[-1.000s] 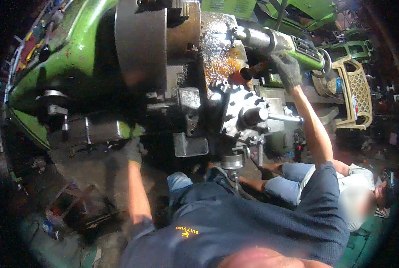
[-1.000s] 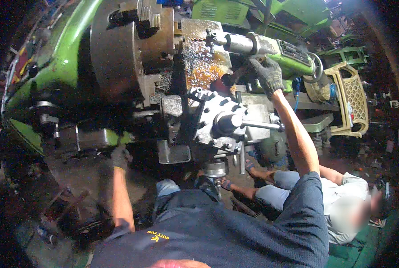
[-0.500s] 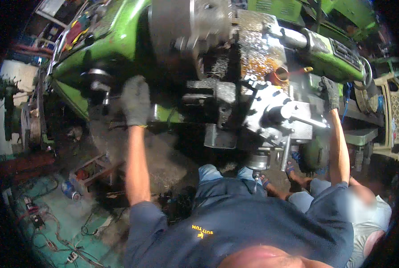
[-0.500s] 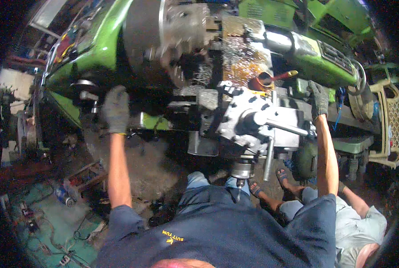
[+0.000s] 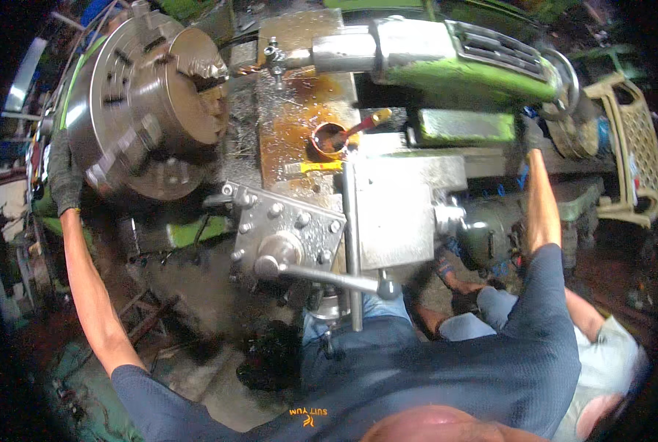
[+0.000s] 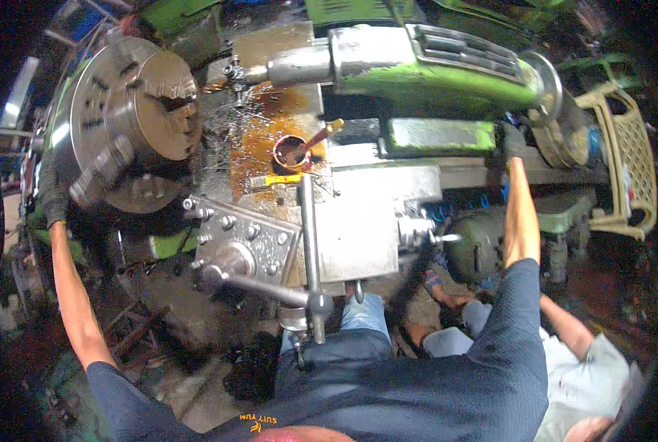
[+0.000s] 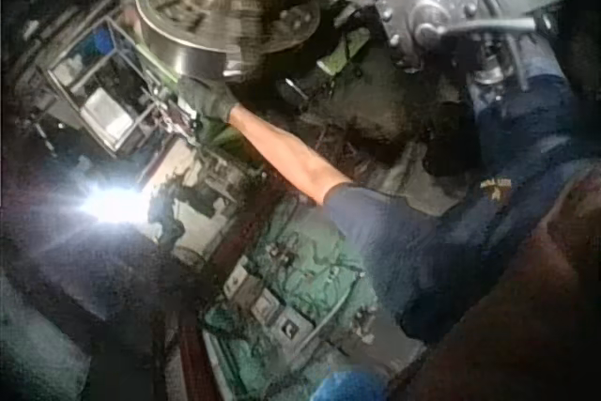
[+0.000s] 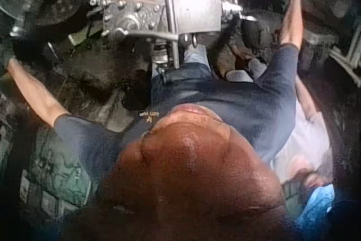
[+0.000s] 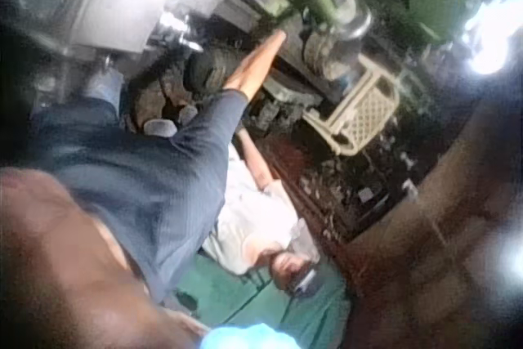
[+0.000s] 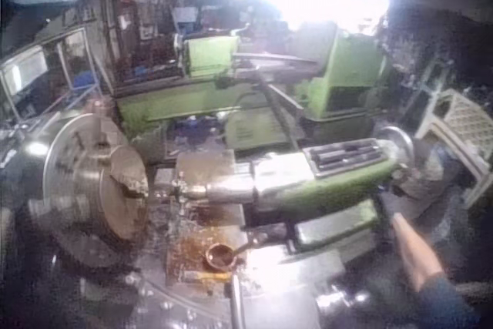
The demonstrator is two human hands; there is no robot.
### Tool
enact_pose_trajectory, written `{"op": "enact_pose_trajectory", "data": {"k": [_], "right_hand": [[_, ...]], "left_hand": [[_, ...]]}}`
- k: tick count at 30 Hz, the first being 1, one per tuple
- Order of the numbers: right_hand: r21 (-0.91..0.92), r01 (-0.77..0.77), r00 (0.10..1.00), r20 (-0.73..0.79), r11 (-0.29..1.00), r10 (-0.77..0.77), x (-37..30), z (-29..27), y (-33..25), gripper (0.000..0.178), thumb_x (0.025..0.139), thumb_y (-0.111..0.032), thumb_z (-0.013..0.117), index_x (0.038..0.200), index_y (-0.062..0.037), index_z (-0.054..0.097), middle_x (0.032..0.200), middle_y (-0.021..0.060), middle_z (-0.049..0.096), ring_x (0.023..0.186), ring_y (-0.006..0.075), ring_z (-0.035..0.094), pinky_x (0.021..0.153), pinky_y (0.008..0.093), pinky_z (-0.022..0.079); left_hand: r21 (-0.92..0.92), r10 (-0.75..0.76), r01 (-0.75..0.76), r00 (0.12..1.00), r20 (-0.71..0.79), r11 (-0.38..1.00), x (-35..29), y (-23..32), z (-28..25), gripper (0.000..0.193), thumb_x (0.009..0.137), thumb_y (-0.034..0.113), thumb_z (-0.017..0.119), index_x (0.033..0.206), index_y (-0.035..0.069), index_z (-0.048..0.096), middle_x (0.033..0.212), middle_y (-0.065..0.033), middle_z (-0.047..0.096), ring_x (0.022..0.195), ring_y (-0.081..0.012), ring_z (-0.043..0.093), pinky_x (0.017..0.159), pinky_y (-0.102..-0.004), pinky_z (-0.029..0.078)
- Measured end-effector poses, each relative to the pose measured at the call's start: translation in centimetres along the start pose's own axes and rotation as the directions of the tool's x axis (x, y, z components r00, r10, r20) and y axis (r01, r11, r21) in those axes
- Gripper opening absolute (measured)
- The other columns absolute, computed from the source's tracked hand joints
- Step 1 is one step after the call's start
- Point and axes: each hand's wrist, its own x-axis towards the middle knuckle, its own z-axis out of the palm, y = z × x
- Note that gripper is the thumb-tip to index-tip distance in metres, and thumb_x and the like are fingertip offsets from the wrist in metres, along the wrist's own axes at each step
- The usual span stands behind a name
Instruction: The person operates a green metal lathe, using both hands to manipulate the cross-slide and carriage handwheels to position the cutting tool against a rotating metal workpiece. They periodically apply lubricant to the cutting area using a brush and a small container. The person also uses a compressed air nozzle to clear metal shavings from the work area.
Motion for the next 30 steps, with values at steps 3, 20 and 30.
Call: {"op": "enact_pose_trajectory", "data": {"k": [3,20,30], "right_hand": [[0.158,-0.101,0.994,0.058,0.982,0.093,1.7,2.8,-5.3,0.041,0.098,-0.041,0.042,0.119,-0.0161,0.066,0.111,0.0184,0.069,0.096,0.0345,0.068,0.078,0.0503,0.052],[0.313,-0.218,0.975,0.019,0.924,0.224,0.2,0.7,-7.4,0.040,0.099,-0.036,0.043,0.126,-0.0145,0.062,0.121,0.0157,0.063,0.107,0.0320,0.062,0.088,0.0462,0.046],[0.410,-0.191,0.979,0.012,0.892,0.205,1.2,1.4,-9.5,0.040,0.099,-0.033,0.043,0.130,-0.0135,0.060,0.127,0.0142,0.060,0.114,0.0305,0.058,0.095,0.0438,0.043]], "left_hand": [[0.098,0.001,-0.001,1.000,-0.010,0.995,-2.8,-0.4,-3.9,0.047,0.089,0.003,0.048,0.135,0.005,0.057,0.141,-0.0162,0.055,0.134,-0.0339,0.048,0.114,-0.0435,0.034],[0.113,0.036,-0.014,0.980,-0.194,0.994,-5.1,0.5,-2.5,0.045,0.090,0.004,0.049,0.134,0.004,0.058,0.139,-0.0162,0.057,0.133,-0.0339,0.049,0.114,-0.0433,0.034],[-0.025,-0.056,0.052,0.979,-0.196,0.998,-2.1,3.7,-5.5,0.044,0.091,0.004,0.049,0.134,0.004,0.059,0.138,-0.0133,0.058,0.132,-0.0296,0.051,0.113,-0.0412,0.036]]}}
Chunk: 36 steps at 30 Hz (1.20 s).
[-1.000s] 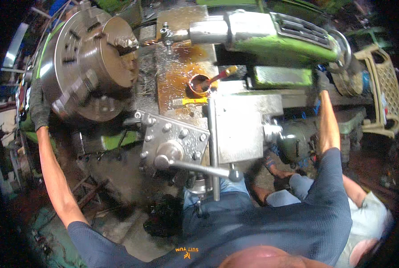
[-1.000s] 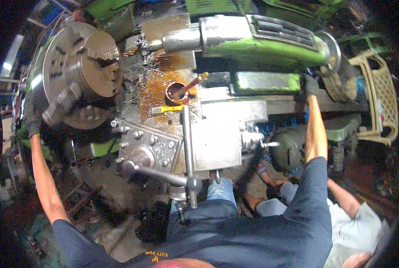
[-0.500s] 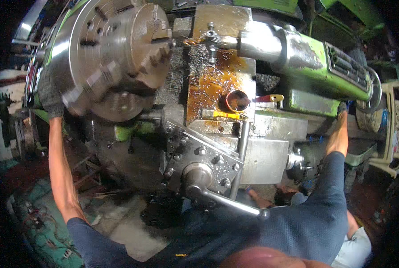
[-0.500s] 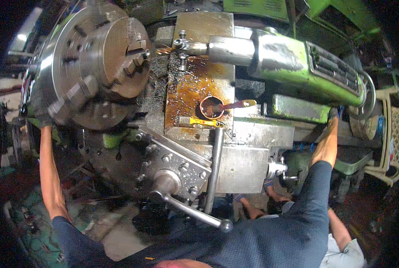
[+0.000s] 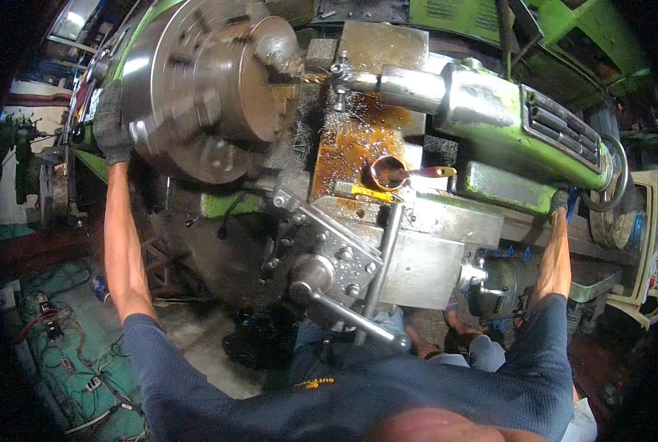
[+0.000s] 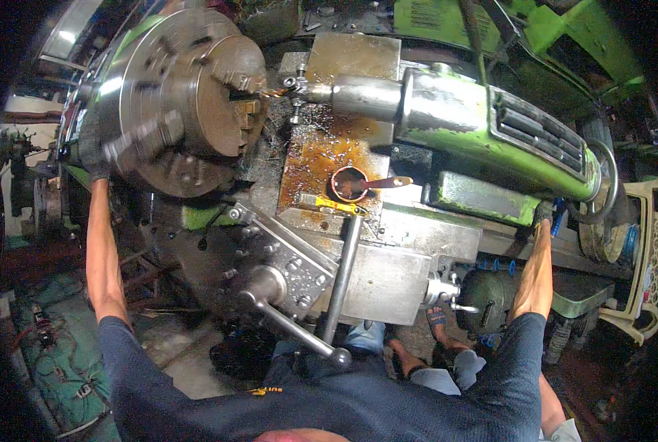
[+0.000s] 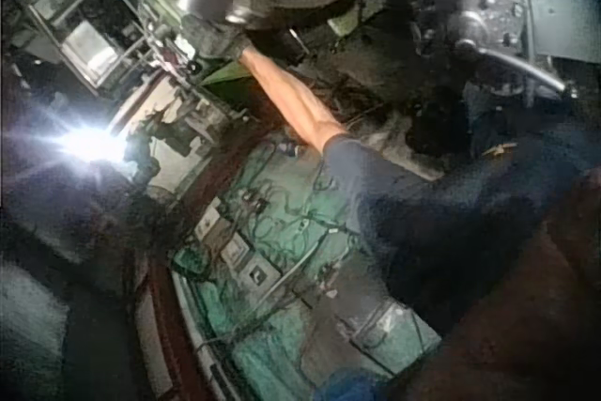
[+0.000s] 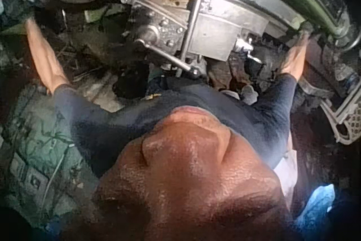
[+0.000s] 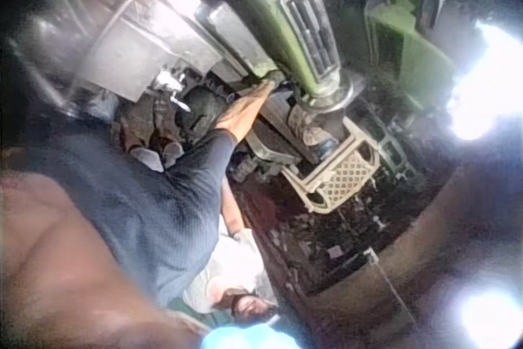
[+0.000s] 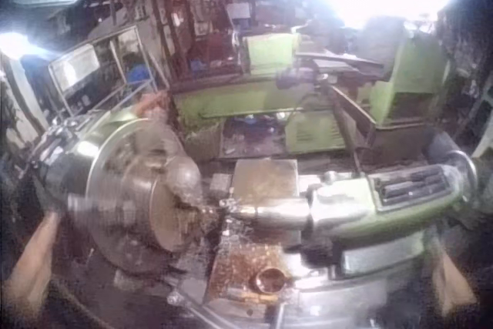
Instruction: The person operates a green metal lathe, using both hands to manipulate the cross-slide and carriage handwheels to position the cutting tool against a rotating metal workpiece. They periodically apply lubricant to the cutting area using a brush and a small container. The person also uses a compressed air nozzle to clear metal shavings from the work area.
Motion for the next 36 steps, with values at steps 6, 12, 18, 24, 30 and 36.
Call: {"op": "enact_pose_trajectory", "data": {"k": [6,12,18,24,30,36], "right_hand": [[0.054,-0.006,1.000,-0.001,0.999,0.006,-0.9,0.4,-0.5,0.040,0.100,-0.031,0.043,0.132,-0.0129,0.058,0.131,0.0133,0.059,0.118,0.0296,0.056,0.098,0.0424,0.041],[0.050,-0.017,0.999,-0.027,0.999,0.018,-2.0,-0.4,0.3,0.041,0.100,-0.030,0.043,0.134,-0.0124,0.057,0.135,0.0123,0.057,0.122,0.0287,0.054,0.102,0.0409,0.039],[0.043,-0.012,0.999,-0.036,0.999,0.014,-2.9,-0.7,0.8,0.041,0.100,-0.028,0.044,0.137,-0.0118,0.055,0.138,0.0114,0.055,0.126,0.0278,0.051,0.106,0.0395,0.037],[0.084,-0.006,0.999,-0.037,0.996,0.009,-3.5,-0.2,0.1,0.042,0.100,-0.026,0.044,0.139,-0.0112,0.054,0.142,0.0105,0.053,0.130,0.0270,0.049,0.110,0.0381,0.035],[0.160,-0.017,0.996,-0.082,0.987,0.030,-7.0,0.1,-0.4,0.044,0.101,-0.025,0.044,0.141,-0.0106,0.052,0.145,0.0096,0.051,0.134,0.0261,0.047,0.113,0.0366,0.033],[-0.313,0.349,0.900,-0.150,0.883,-0.409,-12.4,-1.3,3.6,0.042,0.102,-0.027,0.042,0.132,-0.0055,0.059,0.140,0.0161,0.056,0.128,0.0265,0.054,0.108,0.0371,0.041]], "left_hand": [[0.127,-0.039,0.028,0.996,0.083,0.992,0.4,0.4,-0.4,0.045,0.092,0.005,0.046,0.136,0.006,0.058,0.140,-0.0121,0.057,0.132,-0.0279,0.051,0.114,-0.0388,0.036],[-0.009,0.062,-0.062,0.998,-0.003,0.998,0.4,0.5,0.3,0.046,0.091,0.009,0.049,0.135,0.005,0.058,0.140,-0.0144,0.056,0.133,-0.0316,0.049,0.113,-0.0416,0.036],[0.102,0.080,-0.078,0.997,-0.017,0.992,-0.8,-0.8,0.9,0.044,0.088,0.010,0.053,0.131,0.006,0.061,0.140,-0.0159,0.056,0.133,-0.0321,0.050,0.113,-0.0408,0.036],[0.070,0.060,-0.062,0.998,0.022,0.996,0.8,1.1,-0.9,0.047,0.087,0.006,0.055,0.133,0.009,0.060,0.138,-0.0117,0.058,0.131,-0.0305,0.052,0.114,-0.0424,0.034],[0.137,0.051,-0.060,0.997,0.064,0.989,1.5,1.5,-1.2,0.040,0.089,0.010,0.055,0.128,0.009,0.064,0.133,-0.0127,0.061,0.127,-0.0301,0.055,0.113,-0.0434,0.036],[0.104,0.098,-0.103,0.994,0.054,0.989,1.4,0.3,1.8,0.032,0.094,0.017,0.056,0.122,0.008,0.068,0.127,-0.0147,0.065,0.121,-0.0323,0.059,0.108,-0.0447,0.041]]}}
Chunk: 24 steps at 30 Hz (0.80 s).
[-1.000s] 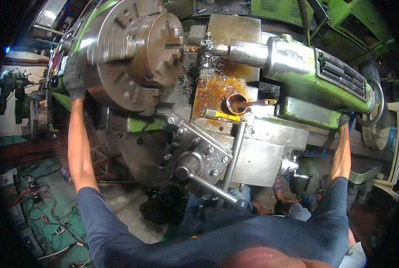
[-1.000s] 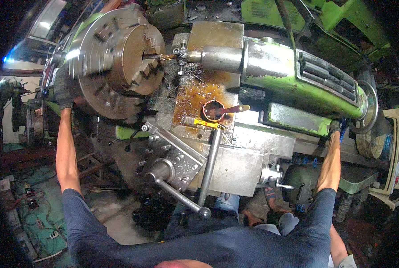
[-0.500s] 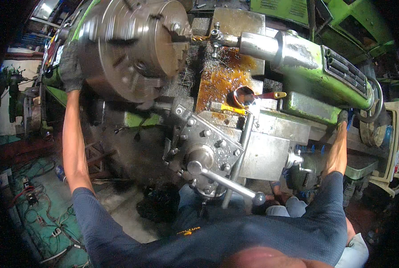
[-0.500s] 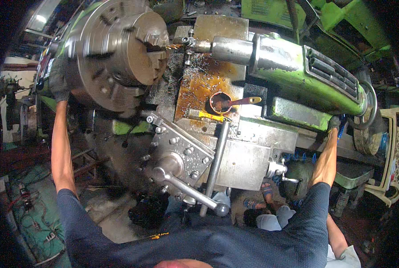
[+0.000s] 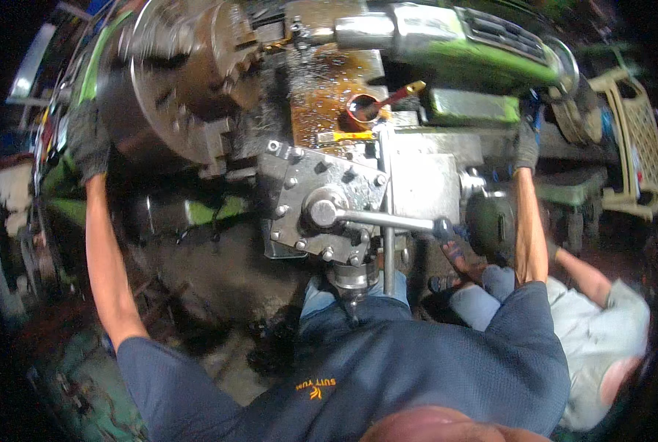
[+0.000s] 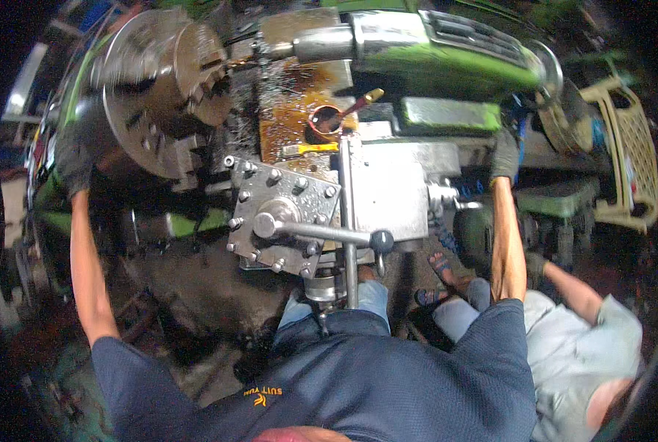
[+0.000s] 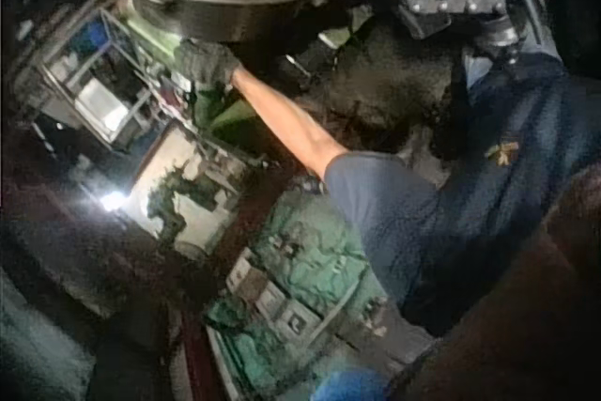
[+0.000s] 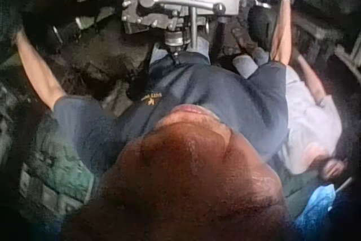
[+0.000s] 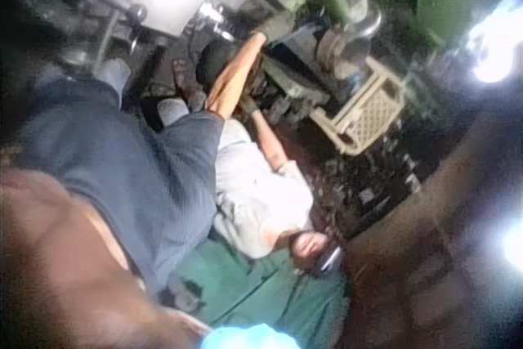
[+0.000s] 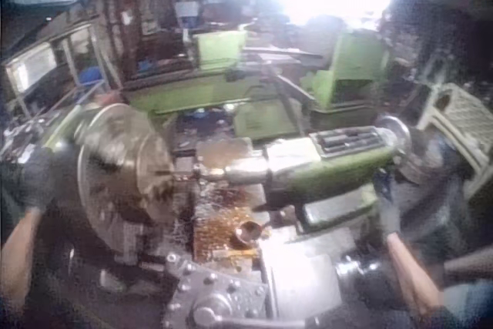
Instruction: The person operates a green metal lathe, using both hands to manipulate the cross-slide and carriage handwheels to position the cutting tool against a rotating metal workpiece. They periodically apply lubricant to the cutting area using a brush and a small container. The person also uses a compressed air nozzle to clear metal shavings from the work area.
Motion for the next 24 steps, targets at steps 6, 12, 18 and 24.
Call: {"op": "enact_pose_trajectory", "data": {"k": [6,12,18,24], "right_hand": [[0.581,-0.222,0.969,0.041,0.783,0.244,-8.9,-14.1,-15.9,0.029,0.094,-0.027,0.062,0.114,-0.0074,0.070,0.112,0.0117,0.072,0.103,0.0247,0.069,0.091,0.0336,0.050],[0.434,0.002,0.997,-0.071,0.901,0.031,-13.0,-19.7,-27.4,0.026,0.084,-0.025,0.064,0.102,-0.0061,0.070,0.097,0.0180,0.069,0.093,0.0368,0.065,0.085,0.0469,0.049],[0.326,-0.082,0.988,-0.099,0.942,0.120,-13.5,-18.4,-29.0,0.027,0.084,-0.025,0.062,0.102,-0.0069,0.070,0.101,0.0171,0.068,0.099,0.0359,0.061,0.089,0.0478,0.046],[0.322,-0.135,0.982,-0.079,0.937,0.169,-13.6,-19.0,-29.5,0.025,0.086,-0.026,0.064,0.102,-0.0092,0.072,0.101,0.0146,0.069,0.098,0.0352,0.062,0.089,0.0467,0.047]], "left_hand": [[0.014,0.054,-0.054,0.999,0.006,0.998,0.3,-0.1,-1.6,0.031,0.092,0.018,0.059,0.121,0.011,0.069,0.123,-0.0150,0.067,0.117,-0.0327,0.061,0.106,-0.0450,0.042],[0.070,0.091,-0.091,0.996,0.012,0.993,0.2,0.4,-1.4,0.029,0.093,0.018,0.057,0.118,0.012,0.069,0.121,-0.0148,0.067,0.113,-0.0332,0.062,0.103,-0.0460,0.043],[0.064,0.102,-0.098,0.993,-0.053,0.993,0.7,0.7,-1.7,0.025,0.094,0.018,0.053,0.111,0.011,0.070,0.114,-0.0144,0.069,0.106,-0.0328,0.064,0.096,-0.0468,0.046],[0.008,0.090,-0.090,0.994,-0.069,0.996,1.3,1.4,-3.3,0.024,0.092,0.017,0.052,0.105,0.009,0.071,0.104,-0.0136,0.071,0.099,-0.0325,0.065,0.089,-0.0462,0.049]]}}
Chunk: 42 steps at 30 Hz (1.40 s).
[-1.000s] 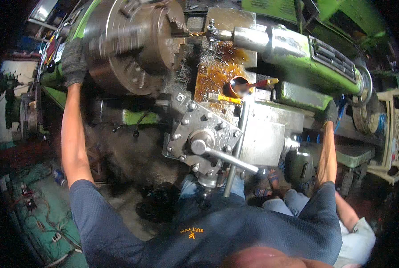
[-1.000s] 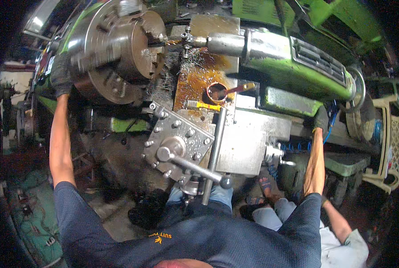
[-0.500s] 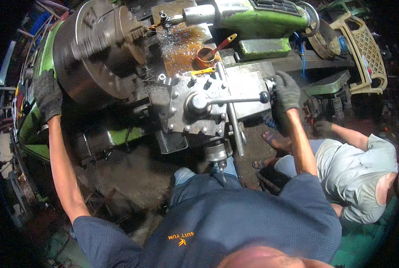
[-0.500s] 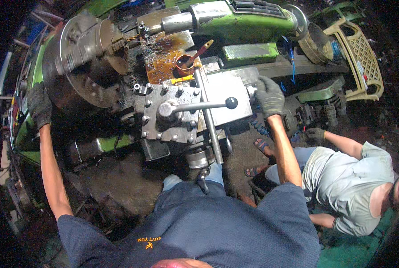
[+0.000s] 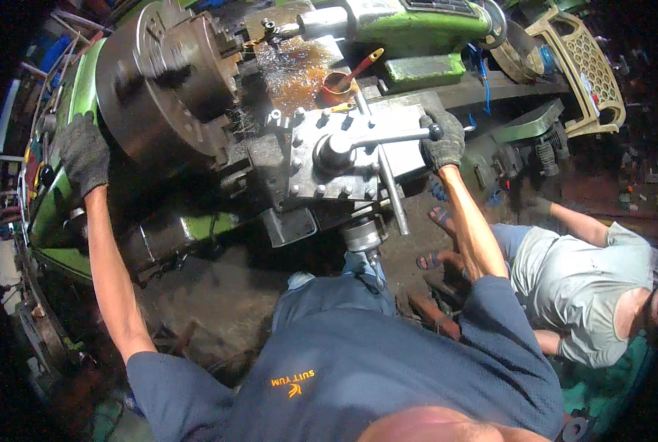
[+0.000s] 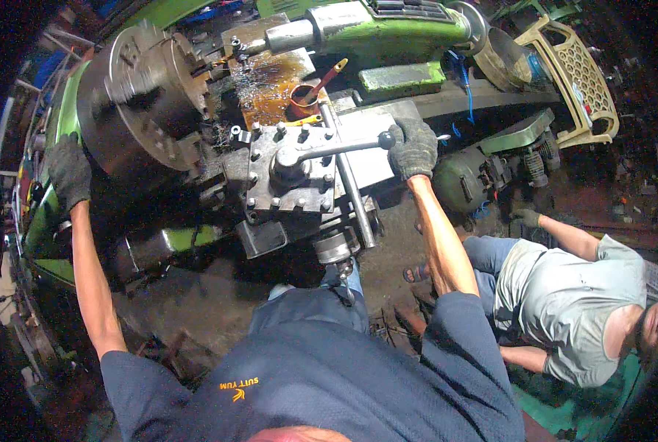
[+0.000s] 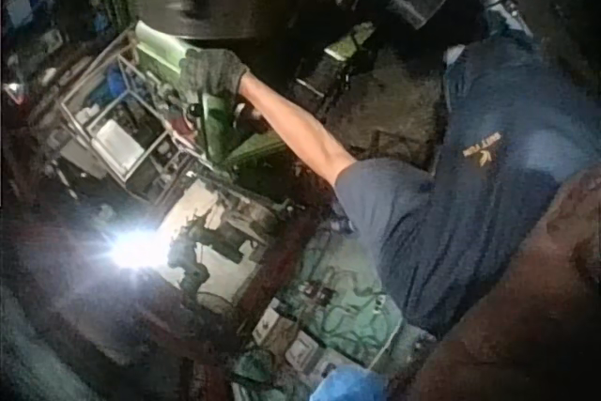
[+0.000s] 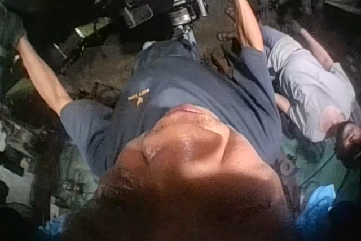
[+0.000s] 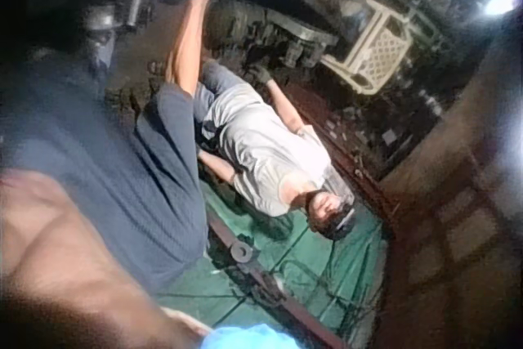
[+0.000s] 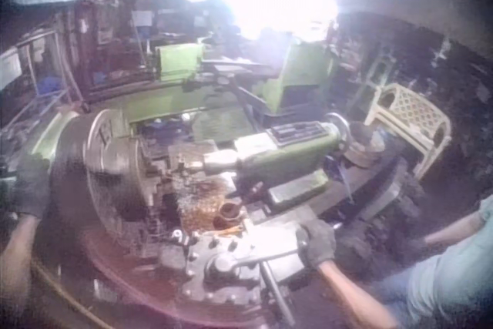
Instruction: The person operates a green metal lathe, using both hands to manipulate the cross-slide and carriage handwheels to position the cutting tool against a rotating metal workpiece. They periodically apply lubricant to the cutting area using a brush and a small container. The person also uses a compressed air nozzle to clear metal shavings from the work area.
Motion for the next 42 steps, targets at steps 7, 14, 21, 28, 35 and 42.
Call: {"op": "enact_pose_trajectory", "data": {"k": [7,14,21,28,35,42], "right_hand": [[-0.019,-0.028,0.999,0.020,0.999,0.029,0.0,-0.5,-0.2,0.021,0.086,-0.022,0.065,0.101,-0.0098,0.072,0.100,0.0157,0.069,0.098,0.0362,0.063,0.088,0.0468,0.047],[0.008,-0.009,1.000,0.021,1.000,0.008,0.2,-0.1,0.0,0.023,0.086,-0.024,0.066,0.103,-0.0091,0.071,0.100,0.0170,0.068,0.096,0.0372,0.063,0.086,0.0476,0.047],[0.063,-0.043,0.999,0.006,0.997,0.043,0.2,-0.4,-0.1,0.023,0.084,-0.024,0.066,0.098,-0.0079,0.072,0.098,0.0168,0.068,0.095,0.0369,0.063,0.086,0.0469,0.047],[0.066,-0.008,0.999,-0.035,0.998,0.011,0.2,-0.8,-0.3,0.023,0.084,-0.023,0.065,0.099,-0.0075,0.073,0.098,0.0172,0.069,0.094,0.0376,0.063,0.086,0.0466,0.048],[0.089,-0.021,0.998,-0.059,0.996,0.026,0.1,-0.9,-0.8,0.024,0.082,-0.020,0.066,0.100,-0.0063,0.072,0.103,0.0175,0.070,0.100,0.0380,0.064,0.091,0.0457,0.049],[0.097,-0.024,0.995,-0.090,0.995,0.032,0.1,-0.6,-0.2,0.022,0.081,-0.022,0.067,0.095,-0.0061,0.072,0.099,0.0175,0.070,0.096,0.0377,0.064,0.087,0.0468,0.049]], "left_hand": [[-0.017,-0.054,0.056,0.993,0.107,0.998,2.1,1.1,-3.1,0.020,0.085,0.023,0.058,0.097,0.011,0.069,0.097,-0.0128,0.068,0.088,-0.0346,0.065,0.076,-0.0468,0.049],[-0.040,-0.215,0.226,0.957,0.194,0.973,2.1,-1.8,-0.6,0.036,0.086,0.030,0.058,0.115,0.012,0.069,0.122,-0.0116,0.066,0.116,-0.0322,0.058,0.104,-0.0428,0.041],[0.022,-0.268,0.268,0.950,0.157,0.963,1.7,-1.8,0.9,0.042,0.088,0.037,0.057,0.121,0.012,0.068,0.131,-0.0119,0.061,0.127,-0.0305,0.051,0.110,-0.0437,0.036],[0.107,-0.297,0.278,0.919,0.260,0.955,2.9,-0.7,-0.5,0.041,0.089,0.039,0.056,0.119,0.013,0.068,0.129,-0.0115,0.062,0.125,-0.0301,0.052,0.108,-0.0435,0.038],[0.100,-0.290,0.274,0.927,0.236,0.957,2.5,-1.3,-0.4,0.042,0.089,0.039,0.056,0.118,0.011,0.067,0.130,-0.0121,0.061,0.124,-0.0329,0.053,0.104,-0.0447,0.041],[0.079,-0.271,0.259,0.929,0.251,0.963,2.7,-1.2,-0.4,0.042,0.089,0.039,0.057,0.118,0.010,0.067,0.129,-0.0146,0.061,0.119,-0.0342,0.055,0.101,-0.0443,0.043]]}}
